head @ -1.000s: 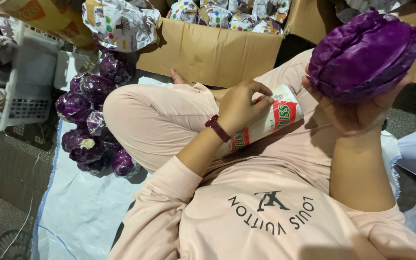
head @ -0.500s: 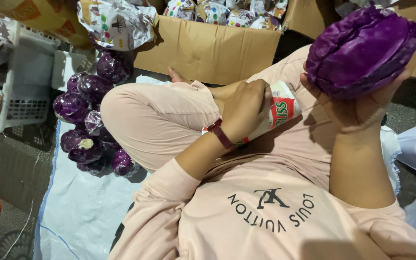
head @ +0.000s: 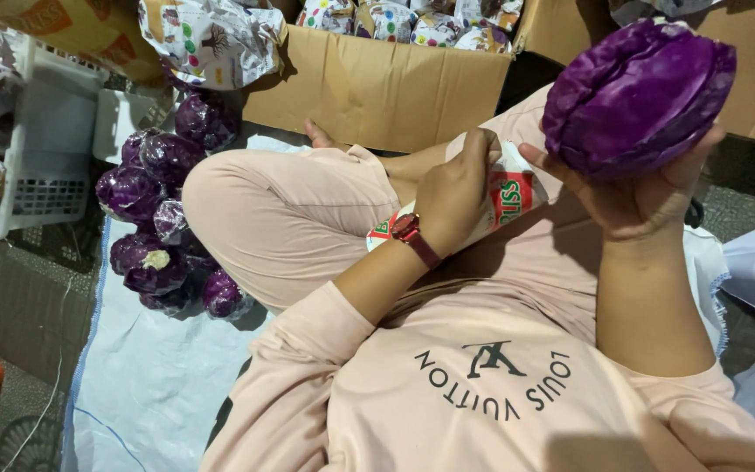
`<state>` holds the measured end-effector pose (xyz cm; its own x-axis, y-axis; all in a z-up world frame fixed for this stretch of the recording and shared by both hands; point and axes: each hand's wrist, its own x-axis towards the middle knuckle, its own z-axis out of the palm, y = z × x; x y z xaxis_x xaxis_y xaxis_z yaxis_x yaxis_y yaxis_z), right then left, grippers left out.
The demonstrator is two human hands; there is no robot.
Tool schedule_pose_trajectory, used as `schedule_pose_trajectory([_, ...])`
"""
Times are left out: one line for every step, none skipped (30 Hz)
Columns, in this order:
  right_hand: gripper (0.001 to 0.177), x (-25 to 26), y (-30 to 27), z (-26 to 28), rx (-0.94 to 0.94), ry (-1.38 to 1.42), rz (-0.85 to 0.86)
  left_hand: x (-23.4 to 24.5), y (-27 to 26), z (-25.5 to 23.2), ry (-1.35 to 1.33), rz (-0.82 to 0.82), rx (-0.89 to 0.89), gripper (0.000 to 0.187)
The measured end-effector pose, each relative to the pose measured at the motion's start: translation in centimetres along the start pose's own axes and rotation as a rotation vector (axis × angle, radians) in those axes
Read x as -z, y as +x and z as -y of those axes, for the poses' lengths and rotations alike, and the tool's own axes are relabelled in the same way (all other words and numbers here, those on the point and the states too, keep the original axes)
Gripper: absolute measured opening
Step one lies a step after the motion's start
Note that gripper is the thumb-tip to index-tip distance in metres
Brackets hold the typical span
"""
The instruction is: The person wraps red cabbages in plastic film using a roll and a knife, then places the items into a cardboard box.
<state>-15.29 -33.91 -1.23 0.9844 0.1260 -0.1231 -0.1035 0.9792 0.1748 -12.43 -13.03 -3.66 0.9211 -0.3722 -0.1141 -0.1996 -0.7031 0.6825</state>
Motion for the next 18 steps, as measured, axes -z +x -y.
schedule_pose_trajectory([0.124,0.0,0.0,0.0,0.016,-0.048,-0.024,0.0,0.1,0.2,-0.041,-0.053,-0.062,0.014])
schedule_pose_trajectory([0.126,0.0,-0.1,0.0,0.032,-0.095,-0.051,0.0,0.0,0.4,-0.082,-0.104,-0.123,0.013])
schedule_pose_trajectory([0.126,0.2,-0.1,0.1,0.032,-0.095,-0.051,0.7,0.1,0.1,-0.081,-0.103,-0.123,0.013])
schedule_pose_trajectory([0.125,0.3,-0.1,0.2,0.039,-0.102,-0.053,1.4,0.2,-0.1,-0.132,-0.019,-0.095,0.012])
schedule_pose_trajectory([0.123,0.5,0.0,0.4,0.045,-0.109,-0.056,2.1,0.2,-0.3,-0.182,0.065,-0.066,0.012])
schedule_pose_trajectory([0.123,0.6,0.4,0.4,0.045,-0.109,-0.055,1.8,0.6,0.2,-0.182,0.064,-0.066,0.012])
schedule_pose_trajectory([0.121,0.7,0.8,0.4,0.055,-0.119,-0.060,1.6,1.1,0.7,-0.223,0.076,-0.069,0.012])
schedule_pose_trajectory([0.119,0.8,1.1,0.4,0.066,-0.132,-0.067,1.2,1.5,1.2,-0.267,0.088,-0.072,0.013])
schedule_pose_trajectory([0.119,0.9,1.6,0.5,0.066,-0.133,-0.067,1.3,1.9,1.4,-0.269,0.087,-0.073,0.013])
schedule_pose_trajectory([0.117,1.0,2.2,0.6,0.073,-0.146,-0.071,1.5,2.3,1.6,-0.324,0.096,-0.083,0.014])
schedule_pose_trajectory([0.115,1.1,2.9,0.7,0.081,-0.158,-0.076,1.7,2.7,1.8,-0.378,0.105,-0.094,0.015])
schedule_pose_trajectory([0.115,1.3,2.9,0.6,0.078,-0.160,-0.073,1.3,3.3,2.7,-0.379,0.101,-0.095,0.015])
schedule_pose_trajectory([0.113,1.5,2.9,0.4,0.085,-0.173,-0.077,0.9,3.9,3.6,-0.472,0.112,-0.125,0.016])
schedule_pose_trajectory([0.111,1.7,2.9,0.4,0.092,-0.185,-0.081,0.5,4.5,4.5,-0.566,0.124,-0.154,0.017])
schedule_pose_trajectory([0.111,1.9,2.8,0.3,0.089,-0.187,-0.080,0.0,4.6,4.7,-0.567,0.120,-0.154,0.017])
schedule_pose_trajectory([0.109,2.0,2.7,0.3,0.095,-0.199,-0.084,-0.5,4.7,4.8,-0.749,0.146,-0.135,0.015])
schedule_pose_trajectory([0.107,2.2,2.7,0.2,0.102,-0.211,-0.088,-1.0,4.9,5.0,-0.932,0.171,-0.116,0.014])
schedule_pose_trajectory([0.107,2.4,2.7,0.0,0.098,-0.212,-0.087,-1.5,5.0,5.6,-0.932,0.166,-0.116,0.014])
